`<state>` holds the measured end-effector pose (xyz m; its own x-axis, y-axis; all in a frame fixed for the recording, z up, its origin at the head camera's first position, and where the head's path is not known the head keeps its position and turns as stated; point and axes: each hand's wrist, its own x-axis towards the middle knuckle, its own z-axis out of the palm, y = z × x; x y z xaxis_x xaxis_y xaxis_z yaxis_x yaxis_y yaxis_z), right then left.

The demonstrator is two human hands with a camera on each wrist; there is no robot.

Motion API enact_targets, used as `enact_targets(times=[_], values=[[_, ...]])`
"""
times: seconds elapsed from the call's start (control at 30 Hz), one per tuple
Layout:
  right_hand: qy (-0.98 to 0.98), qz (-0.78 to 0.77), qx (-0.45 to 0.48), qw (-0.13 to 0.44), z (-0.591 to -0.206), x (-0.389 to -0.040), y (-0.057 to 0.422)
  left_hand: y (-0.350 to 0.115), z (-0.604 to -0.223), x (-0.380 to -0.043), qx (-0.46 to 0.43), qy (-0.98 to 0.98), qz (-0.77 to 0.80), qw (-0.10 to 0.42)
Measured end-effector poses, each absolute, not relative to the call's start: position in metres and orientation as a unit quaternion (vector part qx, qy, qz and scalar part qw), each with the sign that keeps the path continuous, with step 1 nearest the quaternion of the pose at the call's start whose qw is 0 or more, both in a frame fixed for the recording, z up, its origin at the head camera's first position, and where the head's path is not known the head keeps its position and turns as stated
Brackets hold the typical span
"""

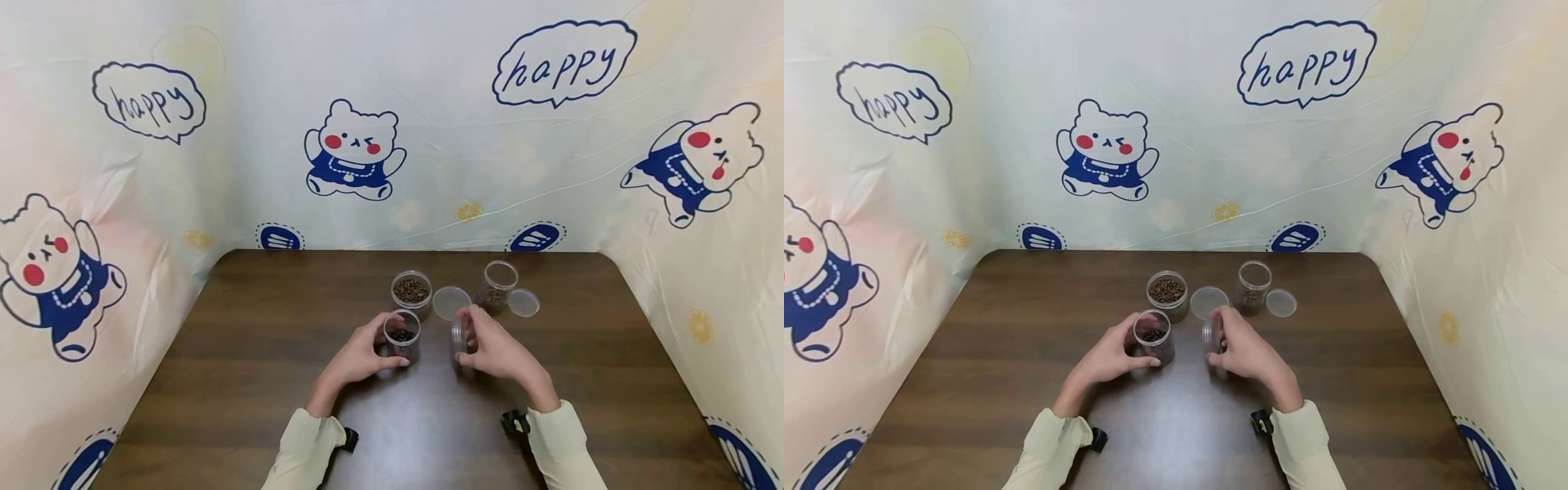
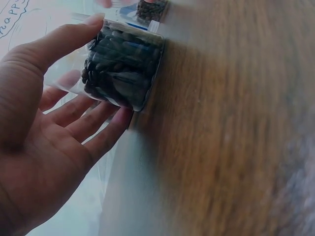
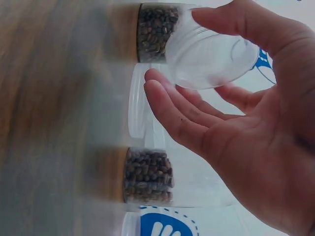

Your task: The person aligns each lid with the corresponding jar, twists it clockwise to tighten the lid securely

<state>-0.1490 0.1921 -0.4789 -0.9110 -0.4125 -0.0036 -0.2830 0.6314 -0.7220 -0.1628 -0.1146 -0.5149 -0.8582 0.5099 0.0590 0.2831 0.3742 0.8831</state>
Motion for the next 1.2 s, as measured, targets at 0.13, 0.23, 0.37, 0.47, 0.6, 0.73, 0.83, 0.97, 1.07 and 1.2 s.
enact_targets(times=[0.13,0.23,0.37,0.47,0.6,0.73,0.83,0.97,1.07,1.2], values=[[0.896,-0.390,-0.199,0.070,-0.473,-0.149,0.191,-0.114,-0.513,-0.163,0.244,0.820,0.506,0.110],[0.898,-0.386,-0.205,0.053,-0.469,-0.149,0.190,-0.115,-0.512,-0.162,0.245,0.818,0.509,0.108],[0.900,-0.378,-0.215,0.028,-0.464,-0.150,0.187,-0.114,-0.512,-0.163,0.244,0.818,0.509,0.110],[0.898,-0.379,-0.224,0.011,-0.460,-0.151,0.184,-0.113,-0.513,-0.163,0.245,0.820,0.506,0.109],[0.889,-0.393,-0.234,-0.005,-0.455,-0.152,0.177,-0.112,-0.514,-0.164,0.247,0.823,0.500,0.110],[0.882,-0.404,-0.244,-0.010,-0.448,-0.153,0.170,-0.111,-0.516,-0.165,0.245,0.823,0.499,0.117],[0.877,-0.408,-0.254,-0.008,-0.445,-0.154,0.164,-0.111,-0.516,-0.165,0.245,0.821,0.503,0.118],[0.872,-0.408,-0.272,-0.012,-0.443,-0.156,0.158,-0.110,-0.516,-0.165,0.247,0.815,0.510,0.117],[0.868,-0.407,-0.283,-0.017,-0.444,-0.158,0.153,-0.111,-0.516,-0.164,0.244,0.814,0.513,0.121],[0.866,-0.407,-0.289,-0.016,-0.446,-0.158,0.147,-0.111,-0.514,-0.163,0.241,0.816,0.510,0.123]])
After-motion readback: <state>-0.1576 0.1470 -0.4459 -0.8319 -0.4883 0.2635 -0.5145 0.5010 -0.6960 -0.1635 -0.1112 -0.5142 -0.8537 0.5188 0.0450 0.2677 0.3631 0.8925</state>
